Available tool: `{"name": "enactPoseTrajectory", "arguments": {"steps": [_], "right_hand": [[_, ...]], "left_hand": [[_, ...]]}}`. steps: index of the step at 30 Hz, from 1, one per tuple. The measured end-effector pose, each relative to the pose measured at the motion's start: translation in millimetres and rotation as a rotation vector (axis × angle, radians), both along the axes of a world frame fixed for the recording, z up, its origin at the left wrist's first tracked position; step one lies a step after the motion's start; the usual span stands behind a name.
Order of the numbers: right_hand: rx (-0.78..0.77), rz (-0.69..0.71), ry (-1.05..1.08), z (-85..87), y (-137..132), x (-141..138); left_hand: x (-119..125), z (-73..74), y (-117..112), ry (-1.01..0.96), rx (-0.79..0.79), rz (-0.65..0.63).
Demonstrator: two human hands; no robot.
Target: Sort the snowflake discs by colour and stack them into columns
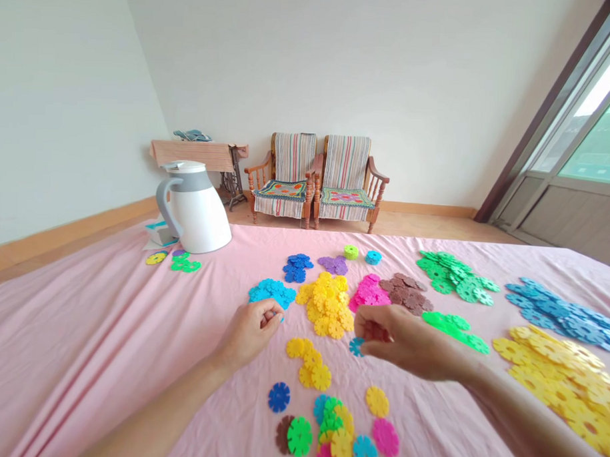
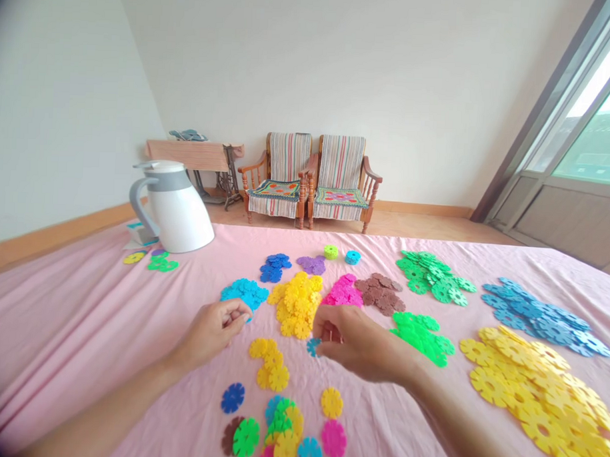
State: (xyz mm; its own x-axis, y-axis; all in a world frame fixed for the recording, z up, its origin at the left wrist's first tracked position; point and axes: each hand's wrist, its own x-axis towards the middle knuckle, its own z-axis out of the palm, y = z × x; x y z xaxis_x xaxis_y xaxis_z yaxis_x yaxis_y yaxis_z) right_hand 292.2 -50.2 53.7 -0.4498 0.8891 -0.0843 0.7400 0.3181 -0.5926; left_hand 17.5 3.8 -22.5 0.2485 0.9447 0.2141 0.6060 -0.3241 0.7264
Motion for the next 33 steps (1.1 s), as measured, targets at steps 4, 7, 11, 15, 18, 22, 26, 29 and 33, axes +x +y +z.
{"name": "enactPoseTrajectory", "arguments": {"steps": [4, 7, 11, 15, 18, 22, 26, 29, 33], "right_hand": [[0.054, 0.015, 0.122, -11.7, 28, -43], [0.085, 0.029, 0.17, -21.8, 43, -75], [0.068, -0.003, 0.272, -30.4, 59, -99], [0.077, -0.029, 0.296, -27.4, 53, -90], [0.003, 0.087, 0.236, -19.5, 26, -78], [-0.035, 0.191, 0.201, -14.2, -17, -75], [0.04, 0.178, 0.107, -24.1, -33, -76], [0.177, 0.029, 0.072, -35.3, -25, -69], [0.261, -0.058, 0.122, -41.0, -18, -63]], "left_hand": [[-1, 4.0, -2, -0.073, 0.096, 0.056], [-2, 8.0, -3, -0.139, 0.139, 0.103], [-2, 11.0, -5, -0.228, 0.165, 0.146], [-1, 11.3, -8, -0.255, 0.167, 0.124], [2, 9.4, -8, -0.237, 0.151, 0.1], [3, 5.4, -6, -0.202, 0.136, 0.085], [1, 4.6, -5, -0.17, 0.146, 0.089], [0, 5.0, -5, -0.158, 0.145, 0.09], [0, 4.6, -5, -0.163, 0.129, 0.085]]}}
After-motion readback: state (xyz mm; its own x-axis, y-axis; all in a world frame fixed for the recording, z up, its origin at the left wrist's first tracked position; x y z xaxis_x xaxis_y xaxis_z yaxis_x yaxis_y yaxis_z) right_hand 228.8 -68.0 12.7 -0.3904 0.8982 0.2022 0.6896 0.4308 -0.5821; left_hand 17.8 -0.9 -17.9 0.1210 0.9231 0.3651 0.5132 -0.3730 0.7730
